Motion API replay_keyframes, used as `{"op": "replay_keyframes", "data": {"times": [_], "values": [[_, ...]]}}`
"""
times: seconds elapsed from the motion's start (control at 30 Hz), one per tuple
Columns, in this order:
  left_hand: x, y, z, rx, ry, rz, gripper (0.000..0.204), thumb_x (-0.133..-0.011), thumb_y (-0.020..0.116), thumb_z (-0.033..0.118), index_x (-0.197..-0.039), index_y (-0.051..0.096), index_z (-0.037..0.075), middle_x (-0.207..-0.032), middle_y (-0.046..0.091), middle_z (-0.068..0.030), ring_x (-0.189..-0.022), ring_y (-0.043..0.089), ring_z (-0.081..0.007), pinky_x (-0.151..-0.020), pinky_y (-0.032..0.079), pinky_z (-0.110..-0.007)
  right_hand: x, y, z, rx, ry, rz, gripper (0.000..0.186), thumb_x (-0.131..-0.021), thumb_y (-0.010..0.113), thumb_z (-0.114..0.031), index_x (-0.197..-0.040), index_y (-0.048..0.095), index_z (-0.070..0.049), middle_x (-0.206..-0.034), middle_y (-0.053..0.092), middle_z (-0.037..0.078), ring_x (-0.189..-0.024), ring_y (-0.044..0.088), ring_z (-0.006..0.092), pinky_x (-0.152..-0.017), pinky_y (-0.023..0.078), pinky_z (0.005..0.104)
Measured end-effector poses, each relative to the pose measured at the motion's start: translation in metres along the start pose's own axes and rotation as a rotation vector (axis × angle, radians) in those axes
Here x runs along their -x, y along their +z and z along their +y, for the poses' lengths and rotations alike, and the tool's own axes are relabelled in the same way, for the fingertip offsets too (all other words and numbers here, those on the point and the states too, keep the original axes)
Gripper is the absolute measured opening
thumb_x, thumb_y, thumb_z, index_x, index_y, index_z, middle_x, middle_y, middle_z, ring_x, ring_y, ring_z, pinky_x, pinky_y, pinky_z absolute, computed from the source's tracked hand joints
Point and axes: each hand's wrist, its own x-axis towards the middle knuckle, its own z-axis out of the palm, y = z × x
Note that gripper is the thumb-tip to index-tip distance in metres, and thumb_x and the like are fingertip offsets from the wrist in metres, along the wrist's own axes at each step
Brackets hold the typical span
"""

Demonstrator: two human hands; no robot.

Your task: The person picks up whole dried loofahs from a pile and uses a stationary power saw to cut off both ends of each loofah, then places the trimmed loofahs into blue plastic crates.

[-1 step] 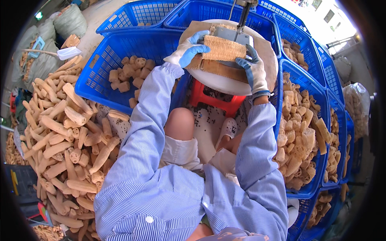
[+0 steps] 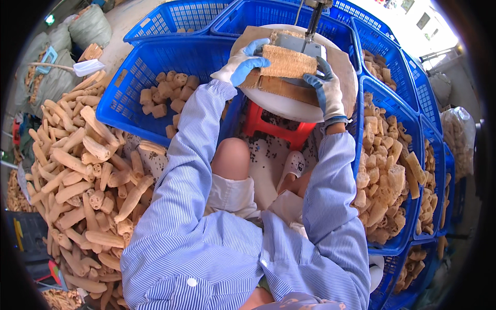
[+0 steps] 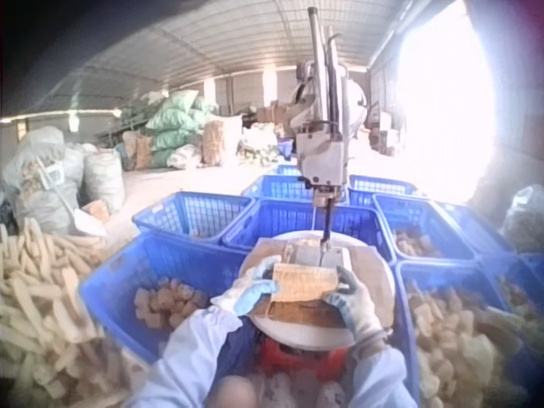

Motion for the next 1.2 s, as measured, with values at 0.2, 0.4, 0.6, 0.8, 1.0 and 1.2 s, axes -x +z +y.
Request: {"op": "replay_keyframes", "data": {"times": [0.2,0.4,0.6,0.8,1.0,1.2], "values": [[0.002,0.0,-0.001,-0.033,0.04,-0.012,0.07,-0.092,0.071,0.008,-0.156,0.046,0.018,-0.149,0.053,-0.0133,-0.133,0.054,-0.0243,-0.117,0.04,-0.034,-0.004,0.001,0.006,-0.073,-0.017,-0.015,0.077,-0.082,0.082,-0.001,-0.151,0.048,-0.003,-0.124,0.071,0.015,-0.107,0.069,0.0185,-0.094,0.055,0.0282],[0.0,0.002,-0.007,-0.031,0.068,-0.015,0.071,-0.09,0.072,0.003,-0.155,0.047,0.017,-0.149,0.054,-0.0114,-0.133,0.055,-0.0225,-0.116,0.042,-0.032,-0.004,-0.003,0.006,-0.071,-0.022,-0.02,0.077,-0.081,0.083,0.001,-0.15,0.048,0.0,-0.123,0.071,0.015,-0.108,0.069,0.0187,-0.093,0.056,0.0282],[-0.012,0.003,-0.016,0.055,0.114,-0.008,0.069,-0.089,0.072,-0.001,-0.153,0.049,0.014,-0.148,0.055,-0.0069,-0.135,0.052,-0.0197,-0.116,0.041,-0.032,-0.018,-0.007,0.015,-0.076,-0.028,-0.005,0.078,-0.076,0.089,-0.005,-0.145,0.053,0.001,-0.129,0.068,0.014,-0.108,0.069,0.0208,-0.095,0.057,0.0308],[-0.02,-0.001,-0.02,0.046,0.115,0.003,0.067,-0.089,0.076,0.006,-0.151,0.051,0.013,-0.146,0.056,-0.0072,-0.136,0.051,-0.0206,-0.117,0.04,-0.033,-0.028,-0.008,0.022,0.101,-0.074,0.011,0.075,-0.076,0.091,-0.011,-0.142,0.057,-0.001,-0.123,0.071,0.015,-0.107,0.07,0.0211,-0.095,0.057,0.0309],[-0.029,-0.001,-0.024,0.073,0.135,-0.009,0.067,-0.089,0.077,0.011,-0.151,0.051,0.014,-0.147,0.056,-0.0046,-0.136,0.051,-0.0213,-0.117,0.039,-0.034,-0.035,-0.006,0.019,0.144,-0.053,0.038,0.068,-0.078,0.086,-0.001,-0.139,0.056,0.001,-0.121,0.07,0.011,-0.107,0.068,0.0193,-0.094,0.057,0.0309],[-0.035,0.003,-0.022,-0.05,0.148,0.057,0.06,-0.094,0.071,0.02,-0.15,0.052,0.013,-0.143,0.058,-0.0073,-0.134,0.052,-0.0213,-0.117,0.039,-0.034,-0.039,-0.005,0.012,0.17,-0.03,0.061,0.064,-0.08,0.087,-0.013,-0.137,0.06,0.001,-0.119,0.073,0.012,-0.108,0.069,0.0191,-0.096,0.053,0.0303]]}}
